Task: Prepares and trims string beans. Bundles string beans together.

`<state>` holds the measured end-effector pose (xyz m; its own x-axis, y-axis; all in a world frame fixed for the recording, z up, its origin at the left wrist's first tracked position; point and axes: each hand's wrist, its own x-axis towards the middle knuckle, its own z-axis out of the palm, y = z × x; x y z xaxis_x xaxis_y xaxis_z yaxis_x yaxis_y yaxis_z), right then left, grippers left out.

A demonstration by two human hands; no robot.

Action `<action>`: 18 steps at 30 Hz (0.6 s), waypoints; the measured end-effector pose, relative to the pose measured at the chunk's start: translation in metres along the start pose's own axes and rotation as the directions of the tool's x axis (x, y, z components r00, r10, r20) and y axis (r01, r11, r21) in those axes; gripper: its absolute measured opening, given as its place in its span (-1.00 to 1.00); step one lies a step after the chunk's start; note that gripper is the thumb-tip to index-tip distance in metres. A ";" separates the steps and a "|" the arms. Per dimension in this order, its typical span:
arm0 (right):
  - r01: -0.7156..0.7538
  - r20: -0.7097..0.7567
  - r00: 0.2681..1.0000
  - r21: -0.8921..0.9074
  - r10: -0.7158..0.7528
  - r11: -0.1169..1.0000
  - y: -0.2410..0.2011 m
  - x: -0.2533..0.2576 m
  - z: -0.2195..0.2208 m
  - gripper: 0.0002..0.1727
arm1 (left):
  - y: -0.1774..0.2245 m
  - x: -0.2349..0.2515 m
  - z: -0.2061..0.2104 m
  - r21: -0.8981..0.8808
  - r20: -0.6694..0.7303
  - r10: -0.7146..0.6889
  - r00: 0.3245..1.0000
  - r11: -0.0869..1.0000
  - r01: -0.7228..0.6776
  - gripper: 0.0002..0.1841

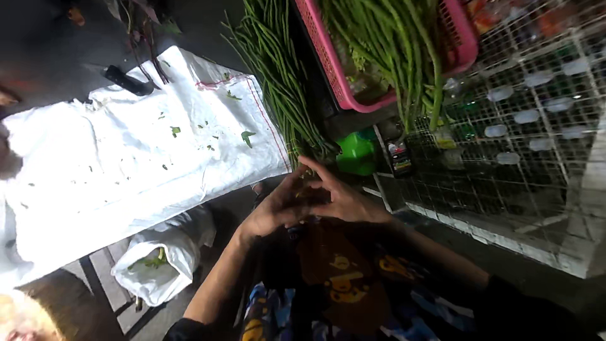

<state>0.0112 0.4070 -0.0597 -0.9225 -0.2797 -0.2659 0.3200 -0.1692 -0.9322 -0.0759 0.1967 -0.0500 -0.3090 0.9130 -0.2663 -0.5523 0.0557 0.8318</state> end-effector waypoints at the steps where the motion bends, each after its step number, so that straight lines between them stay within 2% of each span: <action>1: -0.016 0.031 0.999 0.130 0.012 0.991 0.003 -0.006 -0.007 0.04 | -0.007 0.000 0.003 -0.053 -0.018 -0.006 1.000 0.999 0.005 -0.15; 4: -0.031 0.112 0.993 0.506 -0.030 0.862 0.013 -0.021 -0.028 -0.25 | -0.028 -0.002 0.006 -0.157 -0.109 0.018 0.994 0.987 -0.035 -0.27; 6: -0.031 0.102 0.994 0.540 -0.028 0.841 0.018 -0.023 -0.044 -0.35 | -0.034 0.000 0.002 -0.046 -0.177 0.039 0.983 0.998 -0.048 -0.35; 8: -0.030 0.054 0.998 0.395 0.009 0.918 0.023 -0.021 -0.061 -0.42 | -0.031 0.003 -0.004 0.207 -0.275 0.043 0.960 0.978 0.015 -0.46; 10: -0.045 0.049 0.998 0.009 0.044 0.999 0.022 -0.018 -0.078 -0.50 | -0.027 0.005 -0.008 0.421 -0.386 0.068 0.920 0.900 0.110 -0.58; 11: -0.052 0.053 0.997 -0.187 0.063 0.981 0.019 -0.016 -0.083 -0.58 | -0.025 0.008 -0.008 0.484 -0.432 0.090 0.897 0.863 0.146 -0.63; 13: -0.041 0.060 0.995 -0.438 0.075 0.898 0.009 -0.013 -0.087 -0.78 | -0.029 0.015 -0.008 0.535 -0.491 0.151 0.858 0.830 0.160 -0.72; 15: -0.008 0.014 1.000 -0.544 0.019 0.839 0.003 -0.008 -0.091 -0.79 | -0.035 0.029 -0.011 0.534 -0.548 0.229 0.804 0.836 0.127 -0.77; 18: -0.027 -0.144 0.987 -0.604 -0.076 0.797 0.000 0.009 -0.099 -0.75 | -0.031 0.056 -0.023 0.531 -0.630 0.307 0.713 0.841 0.107 -0.78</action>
<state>-0.0183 0.4984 -0.0866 -0.9655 -0.1271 -0.2273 0.1498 0.4432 -0.8838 -0.0937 0.2371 -0.1015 -0.8778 0.4136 -0.2417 -0.0865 0.3594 0.9292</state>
